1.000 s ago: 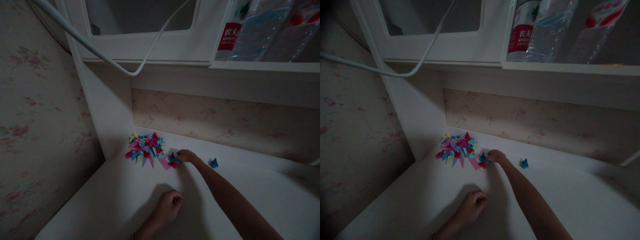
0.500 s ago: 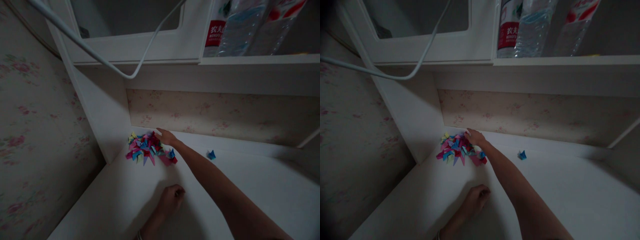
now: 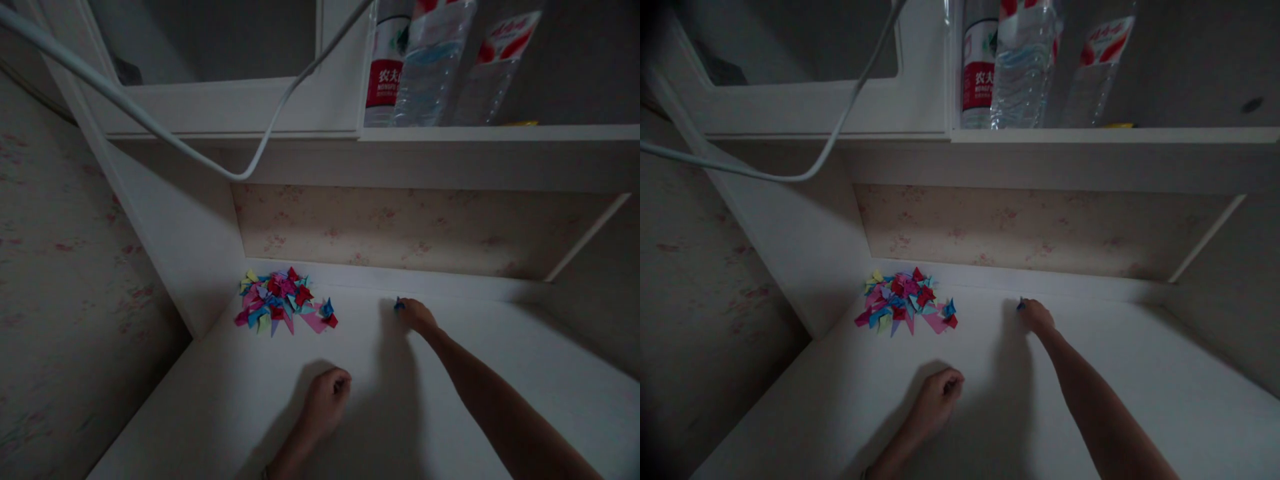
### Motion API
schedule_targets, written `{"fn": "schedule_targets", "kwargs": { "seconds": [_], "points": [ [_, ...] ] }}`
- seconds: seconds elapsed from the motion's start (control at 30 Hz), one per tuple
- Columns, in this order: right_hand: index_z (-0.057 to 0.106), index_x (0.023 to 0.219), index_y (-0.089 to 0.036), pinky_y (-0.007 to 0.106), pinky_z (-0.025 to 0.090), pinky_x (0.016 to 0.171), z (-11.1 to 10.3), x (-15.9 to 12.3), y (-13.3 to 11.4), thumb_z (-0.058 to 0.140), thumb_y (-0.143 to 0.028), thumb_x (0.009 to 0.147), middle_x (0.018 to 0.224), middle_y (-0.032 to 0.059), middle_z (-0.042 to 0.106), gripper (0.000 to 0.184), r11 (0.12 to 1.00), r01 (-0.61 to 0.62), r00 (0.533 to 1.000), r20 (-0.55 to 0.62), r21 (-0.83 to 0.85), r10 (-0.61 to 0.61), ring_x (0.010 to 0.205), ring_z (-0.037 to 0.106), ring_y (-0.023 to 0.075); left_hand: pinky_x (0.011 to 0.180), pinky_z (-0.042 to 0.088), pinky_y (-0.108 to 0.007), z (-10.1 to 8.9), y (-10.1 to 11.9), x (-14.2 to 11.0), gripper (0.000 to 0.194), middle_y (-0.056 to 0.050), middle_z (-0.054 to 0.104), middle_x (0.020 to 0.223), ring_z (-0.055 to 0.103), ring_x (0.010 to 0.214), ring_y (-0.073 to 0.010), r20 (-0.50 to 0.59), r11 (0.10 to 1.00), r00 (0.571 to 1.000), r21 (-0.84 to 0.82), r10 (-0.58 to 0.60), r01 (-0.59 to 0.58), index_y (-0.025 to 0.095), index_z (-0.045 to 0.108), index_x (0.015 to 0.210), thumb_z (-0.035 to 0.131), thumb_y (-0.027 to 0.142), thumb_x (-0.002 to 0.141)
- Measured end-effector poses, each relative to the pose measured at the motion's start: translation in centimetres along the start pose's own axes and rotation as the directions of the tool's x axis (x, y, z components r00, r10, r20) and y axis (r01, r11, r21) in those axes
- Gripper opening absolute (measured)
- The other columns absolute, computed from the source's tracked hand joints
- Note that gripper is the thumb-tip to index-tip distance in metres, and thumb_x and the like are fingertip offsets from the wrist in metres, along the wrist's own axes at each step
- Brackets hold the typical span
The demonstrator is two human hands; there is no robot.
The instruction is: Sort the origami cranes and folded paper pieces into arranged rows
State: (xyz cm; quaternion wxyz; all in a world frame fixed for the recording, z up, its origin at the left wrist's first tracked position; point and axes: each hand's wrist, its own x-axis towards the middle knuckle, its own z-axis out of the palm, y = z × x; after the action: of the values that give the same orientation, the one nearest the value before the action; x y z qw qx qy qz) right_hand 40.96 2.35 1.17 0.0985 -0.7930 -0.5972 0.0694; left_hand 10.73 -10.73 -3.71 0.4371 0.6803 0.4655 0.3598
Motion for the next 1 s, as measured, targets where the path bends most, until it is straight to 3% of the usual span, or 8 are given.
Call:
{"fn": "schedule_targets", "kwargs": {
  "seconds": [0.13, 0.23, 0.33, 0.4, 0.5, 0.63, 0.8, 1.0],
  "points": [
    [0.07, 0.1, -0.02, 0.029, 0.042, 0.082, 1.0, -1.6, -1.1, 0.047, -0.016, 0.084, 0.109, 0.0108, 0.066, 0.029, 0.987, 0.161, 0.987, 0.029, 0.021, -0.161, 0.1, 0.061, 0.0229, 0.068, 0.048, -0.026, 0.1, 0.0, 1.0, 0.023, -0.005, 0.066, 0.09, 0.062, 0.075, -0.0159, -0.107, 0.996, 0.991, 0.034, -0.077, 0.081, 0.017, 0.062, 0.097, 0.049, 0.03, 0.083],
    [0.071, 0.097, -0.02, 0.027, 0.041, 0.082, 1.4, -3.4, -1.6, 0.05, -0.017, 0.082, 0.107, 0.0095, 0.066, 0.026, 0.967, 0.248, 0.968, 0.022, 0.067, -0.25, 0.099, 0.061, 0.0216, 0.077, 0.047, -0.027, -0.4, 1.7, 3.7, 0.027, -0.007, 0.061, 0.106, 0.061, 0.089, -0.0175, -0.202, 0.958, 0.979, 0.284, 0.029, 0.031, 0.019, 0.057, 0.106, 0.052, 0.031, 0.083],
    [0.07, 0.097, -0.021, 0.025, 0.041, 0.084, 1.6, -5.3, -1.5, 0.052, -0.014, 0.078, 0.109, 0.0074, 0.066, 0.027, 0.947, 0.293, 0.956, -0.009, 0.134, -0.294, 0.099, 0.062, 0.0201, 0.076, 0.047, -0.03, -0.9, 3.9, 7.4, 0.037, -0.011, 0.054, 0.124, 0.061, 0.093, -0.0199, -0.229, 0.751, 0.973, 0.647, 0.028, 0.131, 0.02, 0.052, 0.118, 0.049, 0.038, 0.086],
    [0.07, 0.097, -0.021, 0.026, 0.042, 0.084, 1.7, -6.5, -1.1, 0.051, -0.012, 0.077, 0.109, 0.0072, 0.066, 0.029, 0.937, 0.296, 0.955, -0.042, 0.185, -0.293, 0.098, 0.062, 0.0202, 0.075, 0.048, -0.032, -1.0, 4.8, 9.9, 0.044, -0.015, 0.048, 0.131, 0.061, 0.095, -0.0232, -0.23, 0.627, 0.973, 0.754, -0.028, 0.196, 0.019, 0.049, 0.124, 0.049, 0.039, 0.085],
    [0.069, 0.1, -0.019, 0.028, 0.044, 0.083, 2.0, -8.4, -0.5, 0.048, -0.015, 0.078, 0.108, 0.0077, 0.067, 0.031, 0.921, 0.27, 0.963, -0.096, 0.281, -0.253, 0.093, 0.065, 0.0203, 0.076, 0.048, -0.037, -0.9, 5.0, 12.5, 0.046, -0.018, 0.051, 0.128, 0.061, 0.098, -0.0276, -0.23, 0.583, 0.972, 0.784, -0.051, 0.216, 0.015, 0.051, 0.125, 0.051, 0.033, 0.083],
    [0.067, 0.102, -0.02, 0.027, 0.05, 0.072, 2.9, -10.8, 0.2, 0.047, -0.03, 0.082, 0.097, 0.0055, 0.071, 0.029, 0.867, 0.208, 0.978, -0.1, 0.453, -0.182, 0.077, 0.069, 0.0183, 0.076, 0.048, -0.039, -1.0, 4.3, 14.4, 0.031, -0.018, 0.065, 0.105, 0.062, 0.096, -0.0289, -0.201, 0.553, 0.977, 0.807, -0.074, 0.207, 0.012, 0.063, 0.109, 0.048, 0.021, 0.083],
    [0.066, 0.09, -0.019, 0.028, 0.051, 0.062, 3.2, -11.6, -1.1, 0.059, -0.04, 0.072, 0.083, 0.004, 0.071, 0.028, 0.513, 0.007, 0.999, 0.019, 0.858, -0.045, 0.067, 0.067, 0.0193, 0.078, 0.047, -0.037, -1.6, 4.2, 13.9, 0.035, -0.017, 0.065, 0.106, 0.062, 0.099, -0.0266, -0.15, 0.55, 0.988, 0.821, -0.049, 0.152, 0.016, 0.063, 0.112, 0.043, 0.012, 0.084],
    [0.066, 0.074, -0.018, 0.029, 0.052, 0.062, 0.8, -8.6, -8.6, 0.065, -0.034, 0.067, 0.07, 0.0015, 0.067, 0.017, 0.426, 0.059, 0.98, 0.029, 0.903, -0.199, 0.061, 0.063, 0.0168, 0.084, 0.045, -0.03, -3.3, 3.6, 7.2, 0.035, -0.008, 0.064, 0.115, 0.06, 0.104, -0.0206, -0.108, 0.573, 0.994, 0.814, -0.008, 0.093, 0.025, 0.059, 0.118, 0.047, 0.02, 0.086]
  ]
}}
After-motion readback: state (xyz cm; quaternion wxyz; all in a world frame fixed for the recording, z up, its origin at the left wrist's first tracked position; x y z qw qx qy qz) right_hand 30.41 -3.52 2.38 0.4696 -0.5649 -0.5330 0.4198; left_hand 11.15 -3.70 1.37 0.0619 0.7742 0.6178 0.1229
